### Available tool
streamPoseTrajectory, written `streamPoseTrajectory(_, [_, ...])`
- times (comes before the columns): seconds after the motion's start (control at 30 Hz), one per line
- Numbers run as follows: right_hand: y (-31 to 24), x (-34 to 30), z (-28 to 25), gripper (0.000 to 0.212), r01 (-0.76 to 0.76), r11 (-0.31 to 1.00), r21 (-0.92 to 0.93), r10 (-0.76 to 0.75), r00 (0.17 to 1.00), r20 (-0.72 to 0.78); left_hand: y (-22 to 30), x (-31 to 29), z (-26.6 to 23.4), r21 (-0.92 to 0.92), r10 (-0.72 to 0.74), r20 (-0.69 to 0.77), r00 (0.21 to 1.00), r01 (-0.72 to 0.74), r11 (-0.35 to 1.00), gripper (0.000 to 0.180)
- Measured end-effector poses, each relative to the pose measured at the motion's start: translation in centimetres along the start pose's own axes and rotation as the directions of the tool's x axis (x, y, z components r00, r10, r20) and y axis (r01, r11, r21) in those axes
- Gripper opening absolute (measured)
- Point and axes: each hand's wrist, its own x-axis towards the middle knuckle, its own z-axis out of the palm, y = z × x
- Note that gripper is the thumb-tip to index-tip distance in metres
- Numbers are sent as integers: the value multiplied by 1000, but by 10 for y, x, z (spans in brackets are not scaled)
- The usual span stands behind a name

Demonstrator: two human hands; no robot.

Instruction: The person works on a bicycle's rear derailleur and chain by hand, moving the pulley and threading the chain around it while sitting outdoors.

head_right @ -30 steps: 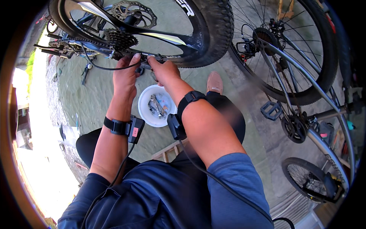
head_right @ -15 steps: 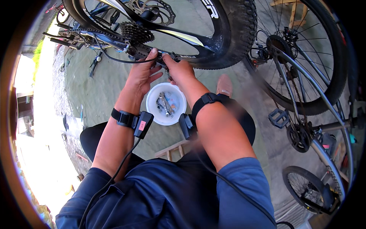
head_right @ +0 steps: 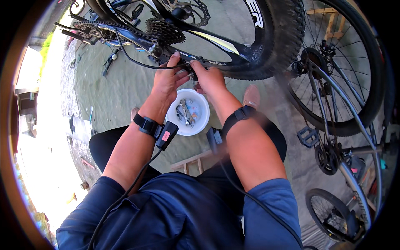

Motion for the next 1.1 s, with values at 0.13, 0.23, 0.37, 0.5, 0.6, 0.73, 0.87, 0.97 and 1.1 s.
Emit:
streamPoseTrajectory(0.13, [-3, -4, -3, 51, -10, 1000, 27, 10, 1000, 22, -4, 3, -2, -38, 38, -12, 999, -39, 999, 60])
streamPoseTrajectory(0.23, [-3, -5, -6, 49, 13, 998, 65, -15, 999, 35, -9, 6, -3, -84, 81, -19, 997, -82, 993, 62])
streamPoseTrajectory(0.37, [-8, -15, -10, 47, 2, 995, 98, -8, 998, 60, -10, 9, -3, -145, 110, -18, 994, -111, 983, 59])
streamPoseTrajectory(0.5, [-10, -18, -16, 45, 9, 995, 100, -19, 995, 98, -17, 16, -4, -130, 138, -37, 990, -142, 981, 59])
streamPoseTrajectory(0.6, [-9, -21, -14, 43, 18, 995, 101, -30, 992, 120, -21, 19, -5, -123, 165, -71, 984, -173, 977, 60])
streamPoseTrajectory(0.73, [-5, -25, -9, 41, -15, 993, 117, 0, 993, 120, -23, 14, -2, 10, 235, -117, 965, -235, 972, 61])
streamPoseTrajectory(0.87, [-2, -25, -8, 42, -25, 993, 118, 14, 995, 95, -25, 11, 8, 57, 348, -118, 930, -344, 937, 61])
streamPoseTrajectory(0.97, [-4, -26, -7, 43, -22, 992, 127, 11, 996, 86, -30, 13, 5, 124, 388, -115, 915, -374, 919, 63])
streamPoseTrajectory(1.1, [-4, -26, -3, 43, -8, 989, 149, -5, 996, 90, -33, 14, 5, 211, 442, -89, 892, -417, 884, 67])
